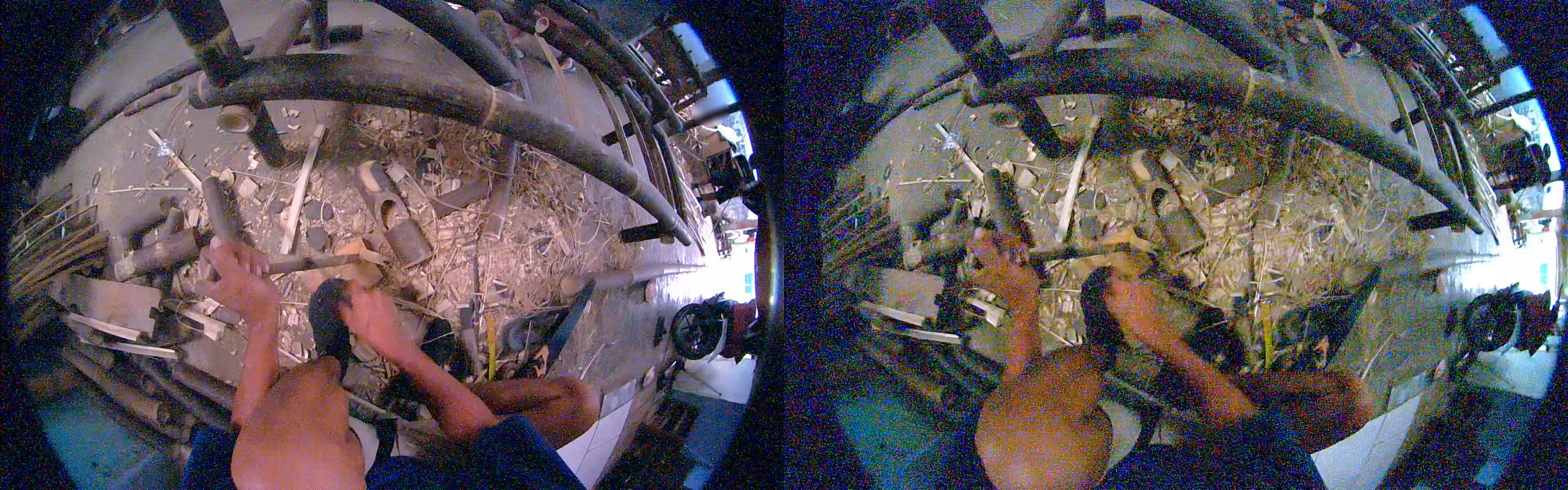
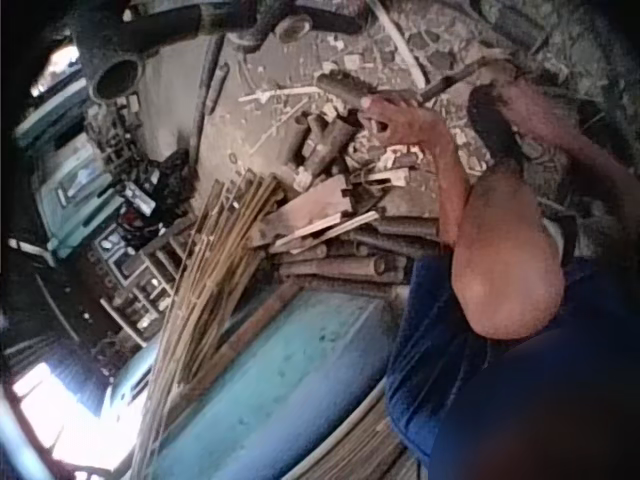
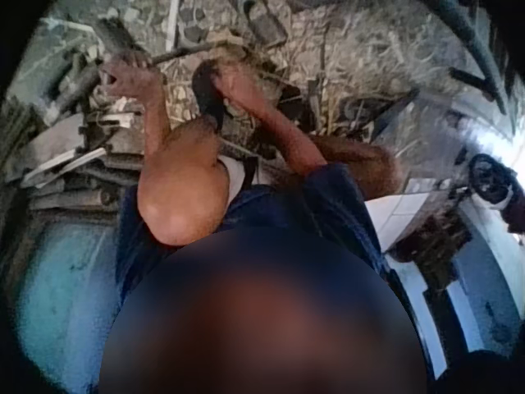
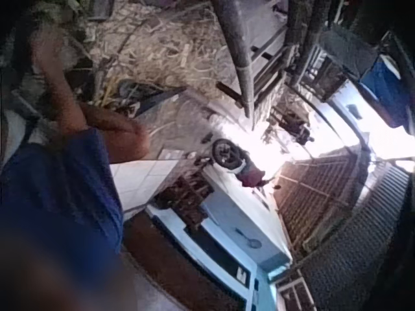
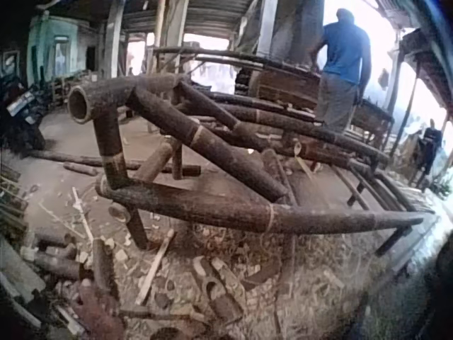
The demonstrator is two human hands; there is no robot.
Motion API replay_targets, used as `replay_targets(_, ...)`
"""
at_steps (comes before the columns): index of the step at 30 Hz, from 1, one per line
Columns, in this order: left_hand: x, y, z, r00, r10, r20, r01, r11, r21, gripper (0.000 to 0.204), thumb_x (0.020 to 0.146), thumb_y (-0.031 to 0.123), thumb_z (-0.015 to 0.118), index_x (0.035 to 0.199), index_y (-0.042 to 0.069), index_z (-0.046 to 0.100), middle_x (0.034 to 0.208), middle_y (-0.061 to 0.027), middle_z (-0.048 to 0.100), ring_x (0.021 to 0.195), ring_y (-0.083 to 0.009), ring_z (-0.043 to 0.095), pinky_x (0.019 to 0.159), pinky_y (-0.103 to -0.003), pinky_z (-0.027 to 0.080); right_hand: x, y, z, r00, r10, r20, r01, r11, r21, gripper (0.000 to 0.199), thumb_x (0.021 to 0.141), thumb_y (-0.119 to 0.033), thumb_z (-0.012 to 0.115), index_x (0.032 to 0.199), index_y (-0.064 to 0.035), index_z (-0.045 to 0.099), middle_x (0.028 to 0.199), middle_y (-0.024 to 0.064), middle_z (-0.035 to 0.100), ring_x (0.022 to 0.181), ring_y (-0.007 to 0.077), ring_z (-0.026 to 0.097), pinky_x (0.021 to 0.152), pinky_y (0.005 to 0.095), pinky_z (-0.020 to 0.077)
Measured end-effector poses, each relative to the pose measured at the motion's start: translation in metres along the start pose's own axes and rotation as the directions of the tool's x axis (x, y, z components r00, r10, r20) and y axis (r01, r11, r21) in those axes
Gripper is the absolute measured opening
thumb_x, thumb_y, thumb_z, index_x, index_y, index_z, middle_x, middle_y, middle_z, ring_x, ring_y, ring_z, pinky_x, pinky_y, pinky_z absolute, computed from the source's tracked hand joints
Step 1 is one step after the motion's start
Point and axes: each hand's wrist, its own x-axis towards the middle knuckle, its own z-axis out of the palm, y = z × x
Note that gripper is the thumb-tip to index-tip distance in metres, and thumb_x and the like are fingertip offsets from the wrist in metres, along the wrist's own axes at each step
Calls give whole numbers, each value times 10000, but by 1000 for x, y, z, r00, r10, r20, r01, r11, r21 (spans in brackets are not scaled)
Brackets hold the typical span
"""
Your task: The person sits on the floor and uses a knife to split a bamboo pole into thin strips. They repeatedly position the pole, drive the knife through it, and separate the resulting strips.
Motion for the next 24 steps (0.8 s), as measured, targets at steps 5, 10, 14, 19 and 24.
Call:
replay_targets(5,3,2,3,999,43,9,-43,999,8,326,954,245,556,693,121,406,525,11,372,412,-95,341,384,-271,317,14,33,7,979,195,-53,-199,978,-71,383,858,-341,638,943,32,636,791,267,657,763,437,658,700,526,537)
replay_targets(10,9,3,6,995,-14,103,19,999,-47,314,933,256,560,694,122,408,520,12,356,412,-104,334,398,-287,333,8,52,23,977,202,-64,-209,969,-129,376,865,-342,625,868,32,653,796,255,664,768,438,659,705,521,539)
replay_targets(14,8,-1,-8,978,-42,205,67,991,-116,294,923,233,528,684,126,394,510,17,331,401,-106,311,385,-278,293,7,33,-9,969,247,-5,-244,955,-166,383,850,-353,645,879,29,655,813,249,671,769,426,665,698,515,544)
replay_targets(19,2,-9,-24,890,2,455,43,995,-89,309,928,220,485,660,124,367,499,14,315,388,-99,289,376,-273,286,-13,-47,-38,998,-49,-30,47,997,-53,385,859,-349,606,1035,-8,575,812,236,672,708,422,658,629,536,537)
replay_targets(24,6,-7,-29,917,-106,384,162,980,-116,313,936,226,450,655,122,361,491,13,306,381,-101,294,368,-279,293,-18,-82,-42,999,-15,-46,13,999,-48,398,864,-371,612,1068,-32,569,772,263,651,725,452,649,626,552,523)
